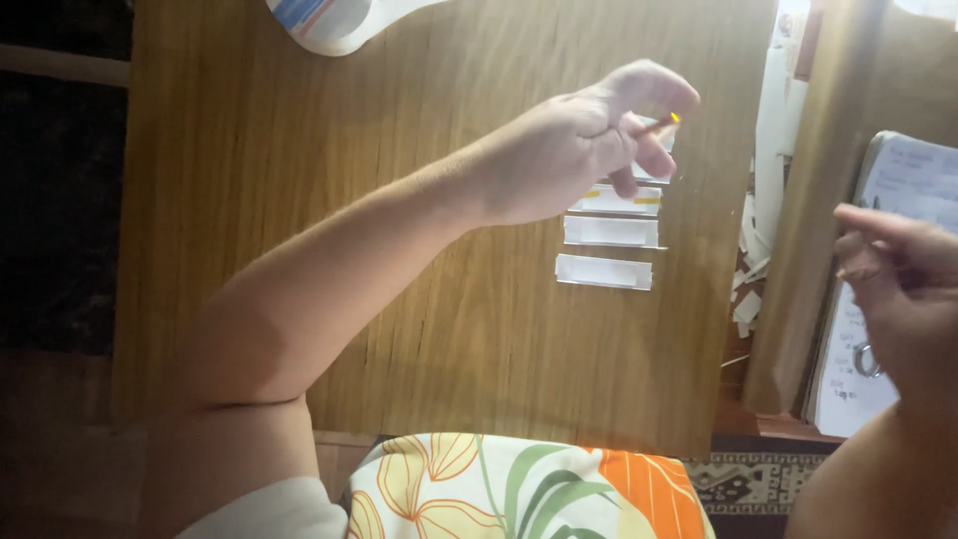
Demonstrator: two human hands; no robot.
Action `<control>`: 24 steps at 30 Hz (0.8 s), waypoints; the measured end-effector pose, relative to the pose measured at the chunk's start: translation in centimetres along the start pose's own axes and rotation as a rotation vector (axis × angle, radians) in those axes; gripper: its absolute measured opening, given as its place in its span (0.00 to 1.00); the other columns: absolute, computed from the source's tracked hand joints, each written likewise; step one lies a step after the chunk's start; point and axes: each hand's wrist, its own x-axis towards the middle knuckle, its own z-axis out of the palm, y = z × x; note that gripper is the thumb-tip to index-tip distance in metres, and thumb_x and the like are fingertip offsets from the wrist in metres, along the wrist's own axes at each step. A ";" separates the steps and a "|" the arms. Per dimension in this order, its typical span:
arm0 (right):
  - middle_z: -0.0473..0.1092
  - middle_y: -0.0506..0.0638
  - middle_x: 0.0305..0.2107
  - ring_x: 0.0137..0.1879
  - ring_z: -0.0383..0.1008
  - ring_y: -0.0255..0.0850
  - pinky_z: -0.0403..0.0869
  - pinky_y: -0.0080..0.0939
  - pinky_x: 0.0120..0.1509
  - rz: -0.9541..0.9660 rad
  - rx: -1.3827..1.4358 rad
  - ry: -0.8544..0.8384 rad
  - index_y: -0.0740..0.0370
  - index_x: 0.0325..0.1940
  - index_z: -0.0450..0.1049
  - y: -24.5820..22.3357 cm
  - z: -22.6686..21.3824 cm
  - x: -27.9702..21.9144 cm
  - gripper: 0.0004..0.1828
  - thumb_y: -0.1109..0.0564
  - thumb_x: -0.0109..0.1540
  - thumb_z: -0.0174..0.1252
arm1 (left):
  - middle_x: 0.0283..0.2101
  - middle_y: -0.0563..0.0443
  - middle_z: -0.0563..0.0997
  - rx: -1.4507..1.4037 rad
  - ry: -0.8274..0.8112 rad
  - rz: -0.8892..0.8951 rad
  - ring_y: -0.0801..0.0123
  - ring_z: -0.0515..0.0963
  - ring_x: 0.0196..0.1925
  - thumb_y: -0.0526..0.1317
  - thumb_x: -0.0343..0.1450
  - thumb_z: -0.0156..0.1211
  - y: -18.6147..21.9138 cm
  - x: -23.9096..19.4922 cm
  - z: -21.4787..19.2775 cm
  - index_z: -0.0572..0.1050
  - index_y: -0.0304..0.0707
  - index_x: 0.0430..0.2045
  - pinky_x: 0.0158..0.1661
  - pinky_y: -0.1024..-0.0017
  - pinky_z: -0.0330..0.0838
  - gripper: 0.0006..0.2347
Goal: Preparing small paper labels by applying adhesive tape and cutting them with scissors
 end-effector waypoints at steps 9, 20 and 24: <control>0.77 0.58 0.48 0.43 0.73 0.39 0.72 0.37 0.49 -0.227 -0.003 0.007 0.69 0.61 0.78 -9.2 3.2 1.6 0.17 0.69 0.69 0.68 | 0.47 0.46 0.86 -0.342 -0.121 -0.084 0.71 0.86 0.41 0.36 0.77 0.45 1.0 -0.9 2.4 0.63 0.42 0.56 0.44 0.76 0.80 0.12; 0.76 0.42 0.36 0.37 0.70 0.33 0.70 0.35 0.48 -0.188 0.058 -0.084 0.55 0.46 0.79 -11.4 6.9 3.2 0.10 0.67 0.65 0.62 | 0.38 0.41 0.86 -0.365 -0.080 -0.121 0.67 0.89 0.37 0.30 0.75 0.52 1.1 -1.2 3.8 0.70 0.46 0.45 0.39 0.77 0.86 0.08; 0.78 0.45 0.40 0.45 0.75 0.33 0.70 0.35 0.53 -0.186 -0.010 0.003 0.55 0.54 0.80 -11.5 6.4 2.9 0.13 0.64 0.69 0.55 | 0.38 0.42 0.86 -0.401 -0.038 -0.154 0.68 0.88 0.35 0.28 0.75 0.53 0.9 -1.1 4.0 0.72 0.45 0.45 0.37 0.76 0.86 0.09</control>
